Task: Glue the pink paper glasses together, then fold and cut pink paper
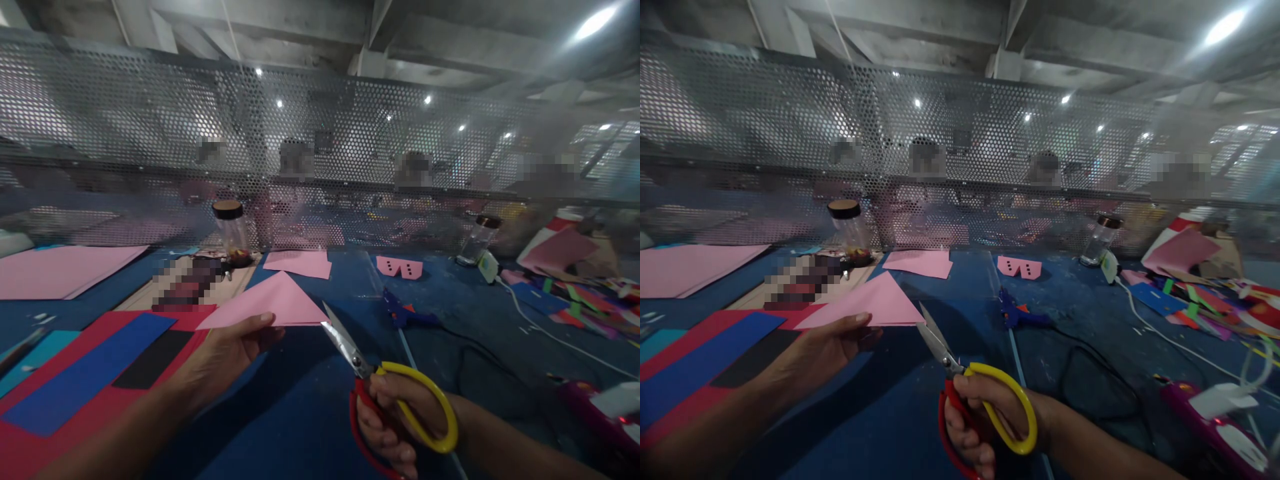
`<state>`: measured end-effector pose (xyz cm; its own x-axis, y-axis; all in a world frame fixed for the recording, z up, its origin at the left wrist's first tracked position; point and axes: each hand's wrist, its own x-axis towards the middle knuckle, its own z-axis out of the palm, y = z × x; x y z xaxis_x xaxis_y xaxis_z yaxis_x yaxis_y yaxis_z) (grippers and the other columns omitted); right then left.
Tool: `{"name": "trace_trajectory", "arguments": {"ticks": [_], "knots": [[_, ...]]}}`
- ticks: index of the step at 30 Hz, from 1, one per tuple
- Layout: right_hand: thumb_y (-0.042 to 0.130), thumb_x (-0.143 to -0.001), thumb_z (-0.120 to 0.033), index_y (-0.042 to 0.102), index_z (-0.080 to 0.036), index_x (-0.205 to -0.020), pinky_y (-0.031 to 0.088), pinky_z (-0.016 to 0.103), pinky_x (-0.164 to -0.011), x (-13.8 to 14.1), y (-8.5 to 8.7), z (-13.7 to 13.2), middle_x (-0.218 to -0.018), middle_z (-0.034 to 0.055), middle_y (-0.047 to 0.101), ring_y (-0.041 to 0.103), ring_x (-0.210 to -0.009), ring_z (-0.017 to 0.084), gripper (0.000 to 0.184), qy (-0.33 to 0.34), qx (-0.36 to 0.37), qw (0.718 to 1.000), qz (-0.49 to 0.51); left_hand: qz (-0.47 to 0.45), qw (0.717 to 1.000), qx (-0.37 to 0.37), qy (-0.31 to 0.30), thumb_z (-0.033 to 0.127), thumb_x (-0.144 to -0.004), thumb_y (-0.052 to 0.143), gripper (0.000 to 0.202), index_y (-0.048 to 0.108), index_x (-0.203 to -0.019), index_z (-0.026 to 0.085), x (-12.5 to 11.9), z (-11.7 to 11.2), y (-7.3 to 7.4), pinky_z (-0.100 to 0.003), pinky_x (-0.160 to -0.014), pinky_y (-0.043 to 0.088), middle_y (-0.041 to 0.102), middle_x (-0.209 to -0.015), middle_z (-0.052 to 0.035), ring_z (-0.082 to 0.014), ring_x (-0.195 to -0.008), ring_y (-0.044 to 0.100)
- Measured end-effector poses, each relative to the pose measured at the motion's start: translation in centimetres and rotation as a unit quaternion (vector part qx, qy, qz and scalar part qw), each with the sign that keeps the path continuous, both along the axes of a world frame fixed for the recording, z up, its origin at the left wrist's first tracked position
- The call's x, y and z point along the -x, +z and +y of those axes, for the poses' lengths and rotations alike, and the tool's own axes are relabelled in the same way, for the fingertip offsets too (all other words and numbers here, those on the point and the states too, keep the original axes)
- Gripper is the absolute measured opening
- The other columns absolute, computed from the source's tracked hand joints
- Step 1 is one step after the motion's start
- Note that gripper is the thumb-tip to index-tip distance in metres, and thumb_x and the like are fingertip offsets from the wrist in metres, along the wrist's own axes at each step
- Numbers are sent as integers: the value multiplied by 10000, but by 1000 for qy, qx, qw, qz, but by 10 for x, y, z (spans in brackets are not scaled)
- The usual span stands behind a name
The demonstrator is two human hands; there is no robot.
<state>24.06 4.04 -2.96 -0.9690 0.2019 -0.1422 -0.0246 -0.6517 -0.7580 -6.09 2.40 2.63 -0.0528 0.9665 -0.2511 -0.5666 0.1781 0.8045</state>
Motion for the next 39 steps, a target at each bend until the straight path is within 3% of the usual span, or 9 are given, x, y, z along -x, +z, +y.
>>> {"name": "trace_trajectory", "arguments": {"ticks": [10, 19, 28, 32, 39], "knots": [[496, -921, -657, 566, -159, -845, 493, 204, -429, -1, -1, 0, -655, -27, 505, 443, -431, 74, 509, 27, 32, 998, 36, -14, 1000, 2, 17, -20, -799, 720, 128, 752, -739, 89, 5, 1, 0, -306, -758, 653, 718, -790, -96, -202, -763, 712], [514, -901, -675, 561, -165, -841, 459, 206, -439, 1, -2, 1, -653, -26, 497, 450, -435, 72, 516, 21, 2, 1000, 2, -16, 999, 15, -27, -6, -828, 701, 132, 757, -830, 113, 3, -1, 0, -279, -789, 648, 754, -863, -112, -203, -762, 736], [510, -919, -664, 560, -152, -831, 453, 182, -415, 4, -4, 0, -645, -26, 505, 455, -426, 62, 522, 22, 26, 999, 22, 23, 999, 4, -41, 21, -868, 675, 125, 764, -810, 88, 4, 0, -3, -305, -768, 658, 751, -839, -117, -219, -784, 742], [541, -897, -694, 556, -157, -824, 458, 203, -412, 4, -1, 0, -642, -25, 506, 458, -422, 73, 542, 35, 18, 999, 18, 31, 999, 19, -29, 14, -868, 680, 124, 769, -812, 80, 5, 1, -6, -252, -707, 659, 752, -823, -109, -186, -730, 741], [523, -912, -676, 566, -170, -842, 467, 204, -429, 4, -2, -3, -668, -26, 501, 439, -448, 79, 512, 33, 53, 998, 16, 33, 999, 9, -22, 12, -887, 648, 152, 766, -810, 69, 6, 3, -10, -284, -763, 666, 752, -820, -108, -204, -761, 751]]}}
